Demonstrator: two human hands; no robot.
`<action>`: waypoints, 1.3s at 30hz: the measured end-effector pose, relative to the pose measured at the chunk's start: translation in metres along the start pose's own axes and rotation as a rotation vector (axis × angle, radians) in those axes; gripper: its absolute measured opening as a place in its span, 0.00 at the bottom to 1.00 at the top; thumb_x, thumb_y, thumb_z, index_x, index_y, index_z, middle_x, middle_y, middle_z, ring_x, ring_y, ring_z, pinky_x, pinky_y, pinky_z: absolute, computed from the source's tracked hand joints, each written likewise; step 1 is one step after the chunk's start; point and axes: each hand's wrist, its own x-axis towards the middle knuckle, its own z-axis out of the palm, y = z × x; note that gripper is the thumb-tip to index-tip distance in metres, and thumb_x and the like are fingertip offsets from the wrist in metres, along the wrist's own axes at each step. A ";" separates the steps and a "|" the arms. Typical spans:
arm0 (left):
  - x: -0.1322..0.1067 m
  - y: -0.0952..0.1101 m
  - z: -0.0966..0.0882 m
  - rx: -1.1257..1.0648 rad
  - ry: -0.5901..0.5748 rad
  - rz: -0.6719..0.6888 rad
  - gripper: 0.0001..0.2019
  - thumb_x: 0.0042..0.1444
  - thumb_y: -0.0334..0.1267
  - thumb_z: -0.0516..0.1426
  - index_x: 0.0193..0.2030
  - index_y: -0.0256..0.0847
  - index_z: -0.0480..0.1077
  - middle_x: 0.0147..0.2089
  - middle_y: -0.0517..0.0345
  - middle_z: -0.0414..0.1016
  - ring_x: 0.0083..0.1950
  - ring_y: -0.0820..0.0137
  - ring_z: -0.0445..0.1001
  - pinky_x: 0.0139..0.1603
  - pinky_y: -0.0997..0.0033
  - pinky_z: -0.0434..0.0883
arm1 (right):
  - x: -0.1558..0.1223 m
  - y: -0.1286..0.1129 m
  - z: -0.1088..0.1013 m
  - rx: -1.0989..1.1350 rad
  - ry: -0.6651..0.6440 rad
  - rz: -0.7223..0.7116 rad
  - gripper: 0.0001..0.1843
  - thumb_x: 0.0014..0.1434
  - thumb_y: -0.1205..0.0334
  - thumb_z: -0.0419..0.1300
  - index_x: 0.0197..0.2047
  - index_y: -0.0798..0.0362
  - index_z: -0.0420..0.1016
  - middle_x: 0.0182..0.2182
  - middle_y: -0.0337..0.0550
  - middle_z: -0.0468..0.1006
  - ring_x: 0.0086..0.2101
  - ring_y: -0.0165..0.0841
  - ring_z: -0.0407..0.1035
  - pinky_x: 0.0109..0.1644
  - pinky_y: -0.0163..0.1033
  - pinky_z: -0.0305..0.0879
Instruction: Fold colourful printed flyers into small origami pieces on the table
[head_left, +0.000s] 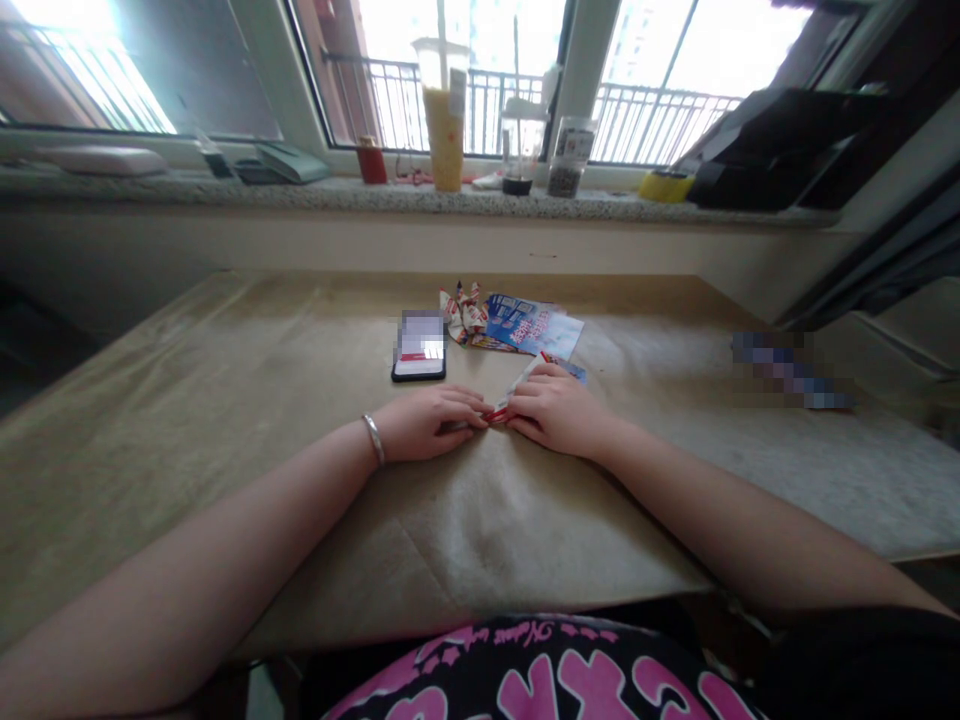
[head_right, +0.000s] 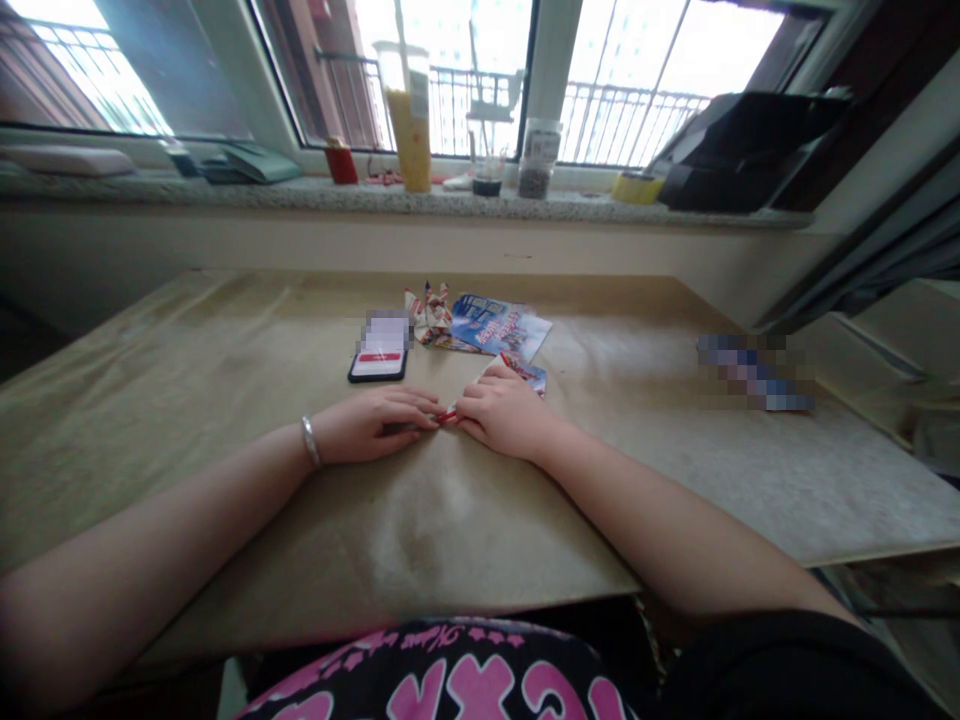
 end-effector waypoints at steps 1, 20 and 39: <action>0.000 0.000 0.000 0.013 0.002 0.007 0.12 0.60 0.32 0.52 0.46 0.41 0.74 0.52 0.53 0.76 0.55 0.66 0.72 0.56 0.62 0.71 | 0.000 0.000 0.000 0.000 -0.004 -0.008 0.16 0.65 0.55 0.51 0.34 0.52 0.76 0.32 0.44 0.78 0.35 0.34 0.67 0.48 0.41 0.51; 0.005 0.014 -0.003 0.220 -0.021 0.023 0.12 0.59 0.32 0.49 0.41 0.38 0.74 0.41 0.51 0.77 0.42 0.68 0.75 0.45 0.69 0.72 | 0.006 0.006 0.015 0.187 -0.028 0.321 0.13 0.57 0.51 0.60 0.30 0.52 0.73 0.32 0.42 0.78 0.37 0.36 0.68 0.49 0.43 0.51; 0.009 0.016 0.004 0.296 -0.011 0.030 0.14 0.61 0.34 0.49 0.47 0.40 0.75 0.38 0.51 0.74 0.39 0.69 0.72 0.40 0.71 0.70 | 0.009 0.008 0.015 0.238 -0.051 0.383 0.10 0.54 0.54 0.63 0.29 0.52 0.75 0.30 0.42 0.79 0.36 0.35 0.70 0.48 0.44 0.52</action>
